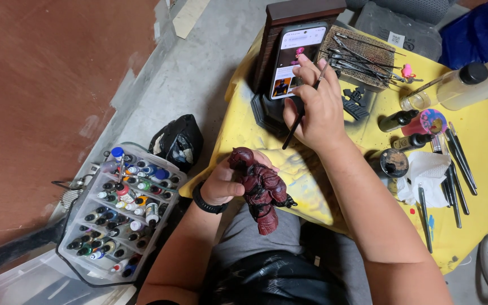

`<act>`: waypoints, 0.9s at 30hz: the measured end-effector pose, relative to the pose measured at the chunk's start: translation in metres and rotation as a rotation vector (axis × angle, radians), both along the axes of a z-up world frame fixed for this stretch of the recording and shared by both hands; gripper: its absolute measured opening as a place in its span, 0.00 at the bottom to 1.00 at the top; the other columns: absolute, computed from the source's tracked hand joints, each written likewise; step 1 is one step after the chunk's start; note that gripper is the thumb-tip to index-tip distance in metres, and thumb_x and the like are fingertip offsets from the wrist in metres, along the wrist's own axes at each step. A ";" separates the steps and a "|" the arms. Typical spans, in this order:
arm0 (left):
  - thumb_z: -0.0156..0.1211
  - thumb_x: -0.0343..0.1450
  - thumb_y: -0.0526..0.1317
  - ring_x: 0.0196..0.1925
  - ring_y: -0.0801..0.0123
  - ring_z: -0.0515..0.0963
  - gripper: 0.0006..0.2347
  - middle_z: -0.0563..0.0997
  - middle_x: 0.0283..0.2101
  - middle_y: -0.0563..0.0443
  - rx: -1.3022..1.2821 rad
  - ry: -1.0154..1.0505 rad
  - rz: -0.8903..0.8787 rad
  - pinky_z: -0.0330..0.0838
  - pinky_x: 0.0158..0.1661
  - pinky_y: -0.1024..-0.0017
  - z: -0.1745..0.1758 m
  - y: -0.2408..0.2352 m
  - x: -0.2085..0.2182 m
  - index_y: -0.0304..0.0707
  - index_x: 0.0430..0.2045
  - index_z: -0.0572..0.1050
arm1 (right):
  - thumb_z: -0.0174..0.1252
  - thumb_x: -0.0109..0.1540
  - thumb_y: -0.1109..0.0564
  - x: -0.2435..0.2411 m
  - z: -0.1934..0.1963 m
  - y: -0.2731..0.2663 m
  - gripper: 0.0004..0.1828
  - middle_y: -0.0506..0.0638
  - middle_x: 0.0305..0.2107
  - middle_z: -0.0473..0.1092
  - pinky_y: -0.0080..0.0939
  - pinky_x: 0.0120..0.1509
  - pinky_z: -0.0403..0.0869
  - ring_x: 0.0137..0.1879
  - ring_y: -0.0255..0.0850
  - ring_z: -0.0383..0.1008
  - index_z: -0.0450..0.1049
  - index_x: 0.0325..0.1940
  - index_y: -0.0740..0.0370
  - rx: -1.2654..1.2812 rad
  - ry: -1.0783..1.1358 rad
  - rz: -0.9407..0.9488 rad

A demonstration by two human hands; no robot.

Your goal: Painting a red miniature figure with a fine-tipped brush while using a smartphone for reference.

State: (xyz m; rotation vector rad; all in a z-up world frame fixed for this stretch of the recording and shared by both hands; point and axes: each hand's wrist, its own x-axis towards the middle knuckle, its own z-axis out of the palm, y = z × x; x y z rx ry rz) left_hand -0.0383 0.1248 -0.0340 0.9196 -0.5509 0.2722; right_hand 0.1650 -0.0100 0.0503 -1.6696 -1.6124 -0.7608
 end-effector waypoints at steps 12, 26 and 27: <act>0.65 0.71 0.46 0.59 0.46 0.75 0.20 0.76 0.52 0.37 0.058 -0.061 0.030 0.68 0.61 0.49 0.007 0.001 0.002 0.33 0.51 0.70 | 0.56 0.66 0.68 0.000 0.004 -0.004 0.09 0.66 0.52 0.71 0.75 0.70 0.65 0.64 0.68 0.74 0.63 0.45 0.65 0.122 0.020 -0.031; 0.66 0.70 0.45 0.60 0.49 0.75 0.21 0.75 0.53 0.37 0.037 -0.034 -0.007 0.68 0.62 0.51 0.006 0.002 0.001 0.30 0.52 0.70 | 0.56 0.72 0.69 0.014 0.011 0.017 0.07 0.59 0.40 0.76 0.56 0.56 0.68 0.49 0.54 0.65 0.66 0.43 0.64 0.390 0.048 -0.094; 0.66 0.70 0.44 0.60 0.50 0.75 0.21 0.75 0.53 0.37 0.039 -0.009 -0.015 0.69 0.62 0.52 0.005 0.002 -0.001 0.29 0.52 0.70 | 0.56 0.72 0.70 0.013 0.010 0.019 0.07 0.59 0.40 0.77 0.56 0.56 0.68 0.49 0.54 0.64 0.66 0.43 0.64 0.393 0.045 -0.096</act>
